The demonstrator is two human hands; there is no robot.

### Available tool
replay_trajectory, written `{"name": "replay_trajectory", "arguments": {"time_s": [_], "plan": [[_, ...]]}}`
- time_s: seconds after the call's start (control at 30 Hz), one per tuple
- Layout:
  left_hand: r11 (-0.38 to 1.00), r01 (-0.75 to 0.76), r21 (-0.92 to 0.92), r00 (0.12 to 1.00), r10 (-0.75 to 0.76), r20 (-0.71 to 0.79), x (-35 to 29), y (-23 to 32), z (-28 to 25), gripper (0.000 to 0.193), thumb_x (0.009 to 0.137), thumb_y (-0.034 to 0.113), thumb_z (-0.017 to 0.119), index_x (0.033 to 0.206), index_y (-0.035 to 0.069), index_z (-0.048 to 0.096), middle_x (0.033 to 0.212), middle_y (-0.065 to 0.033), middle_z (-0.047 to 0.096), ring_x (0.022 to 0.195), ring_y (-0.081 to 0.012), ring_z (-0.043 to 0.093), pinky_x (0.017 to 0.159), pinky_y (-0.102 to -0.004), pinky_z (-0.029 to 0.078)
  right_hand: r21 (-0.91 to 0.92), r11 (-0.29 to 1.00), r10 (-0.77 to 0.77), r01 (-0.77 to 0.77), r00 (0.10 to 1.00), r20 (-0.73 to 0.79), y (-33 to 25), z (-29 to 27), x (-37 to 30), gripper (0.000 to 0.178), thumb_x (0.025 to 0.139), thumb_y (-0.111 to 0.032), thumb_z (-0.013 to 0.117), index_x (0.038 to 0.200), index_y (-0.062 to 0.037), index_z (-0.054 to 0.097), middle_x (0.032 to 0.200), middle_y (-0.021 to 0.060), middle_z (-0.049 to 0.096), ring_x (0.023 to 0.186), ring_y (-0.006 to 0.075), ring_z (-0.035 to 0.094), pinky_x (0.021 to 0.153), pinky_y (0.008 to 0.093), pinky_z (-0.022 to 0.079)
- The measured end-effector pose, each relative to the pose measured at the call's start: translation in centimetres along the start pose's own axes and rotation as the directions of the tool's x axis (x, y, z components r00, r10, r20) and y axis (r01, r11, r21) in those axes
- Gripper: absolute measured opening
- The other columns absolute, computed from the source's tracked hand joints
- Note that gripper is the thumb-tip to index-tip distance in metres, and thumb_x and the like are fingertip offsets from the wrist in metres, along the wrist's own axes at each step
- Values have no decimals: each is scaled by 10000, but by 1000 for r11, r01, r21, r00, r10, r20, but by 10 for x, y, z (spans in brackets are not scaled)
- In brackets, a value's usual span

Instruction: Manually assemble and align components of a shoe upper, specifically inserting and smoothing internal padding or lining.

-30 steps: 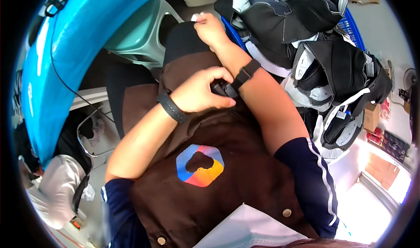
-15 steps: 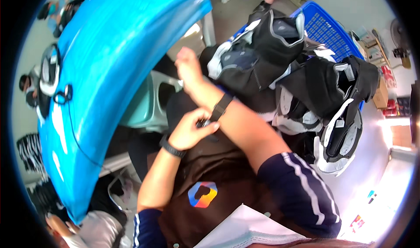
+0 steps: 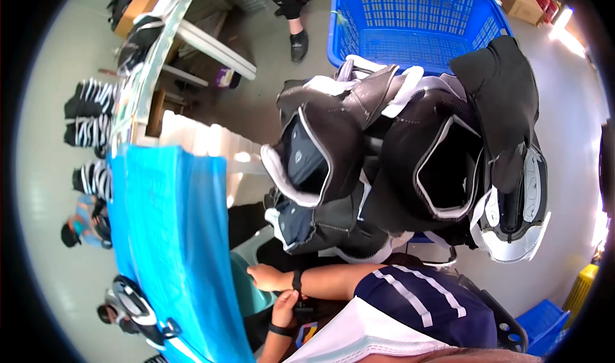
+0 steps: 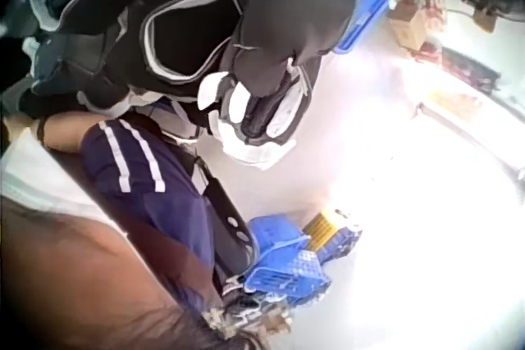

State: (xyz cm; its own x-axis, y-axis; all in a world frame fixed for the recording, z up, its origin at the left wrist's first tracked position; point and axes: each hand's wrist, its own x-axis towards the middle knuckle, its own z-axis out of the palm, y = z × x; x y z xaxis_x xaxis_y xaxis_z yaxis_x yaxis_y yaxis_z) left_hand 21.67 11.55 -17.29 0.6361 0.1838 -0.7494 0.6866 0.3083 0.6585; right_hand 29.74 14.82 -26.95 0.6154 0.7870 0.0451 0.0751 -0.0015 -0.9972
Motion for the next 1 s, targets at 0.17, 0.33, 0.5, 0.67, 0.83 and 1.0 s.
{"name": "replay_trajectory", "arguments": {"time_s": [0.17, 0.33, 0.5, 0.67, 0.83, 1.0], "plan": [[980, -159, 118, 985, 166, -53, 21, -33, -9, 172, 878, 129, 484, 798, -1, 563, 789, -65, 595, 748, -128, 540, 744, -248, 416, 3, 995, -100, 101, 992, -82, 4, -16, 0, 221, 662, -41, 530, 872, 17, 494, 869, 209, 559, 832, 394, 527, 716, 460, 415], [939, -305, 160, 944, 320, -75, 21, -39, -7, 180, 883, 124, 475, 786, -4, 557, 771, -57, 582, 729, -123, 528, 727, -248, 408, -4, 999, -38, 38, 995, 88, 9, -12, 6, 262, 691, -81, 542, 910, 51, 485, 941, 228, 553, 894, 378, 528, 776, 425, 421], [945, -317, 75, 947, 320, -33, 9, -30, -1, 157, 884, 102, 457, 807, 1, 549, 777, -43, 561, 737, -123, 514, 741, -253, 398, 116, 992, -46, 40, 997, 54, 27, 8, 8, 211, 711, -67, 514, 907, 11, 505, 867, 193, 565, 841, 365, 542, 721, 406, 434], [917, -394, 61, 917, 396, -36, 3, -55, -14, 158, 886, 116, 464, 811, 8, 551, 783, -35, 563, 724, -113, 512, 733, -251, 401, 88, 991, 94, -100, 993, 72, 27, 17, -3, 167, 690, -64, 546, 843, 3, 532, 844, 156, 585, 822, 295, 571, 698, 349, 446], [875, -481, 57, 872, 471, 129, 8, -80, -36, 144, 892, 133, 469, 855, 17, 545, 781, -28, 575, 733, -99, 523, 711, -228, 407, 577, 336, 369, -745, 668, 647, -14, 4, -31, 242, 788, -48, 513, 1017, -20, 440, 984, 176, 534, 938, 282, 532, 827, 420, 458], [814, -578, 57, 798, 550, 246, -12, -48, -10, 144, 890, 133, 474, 862, 12, 546, 783, -29, 580, 749, -94, 530, 704, -223, 412, 537, 527, 489, -658, 752, 441, -34, -31, -46, 226, 811, -60, 480, 1028, -23, 429, 923, 152, 550, 869, 247, 558, 748, 353, 491]]}}
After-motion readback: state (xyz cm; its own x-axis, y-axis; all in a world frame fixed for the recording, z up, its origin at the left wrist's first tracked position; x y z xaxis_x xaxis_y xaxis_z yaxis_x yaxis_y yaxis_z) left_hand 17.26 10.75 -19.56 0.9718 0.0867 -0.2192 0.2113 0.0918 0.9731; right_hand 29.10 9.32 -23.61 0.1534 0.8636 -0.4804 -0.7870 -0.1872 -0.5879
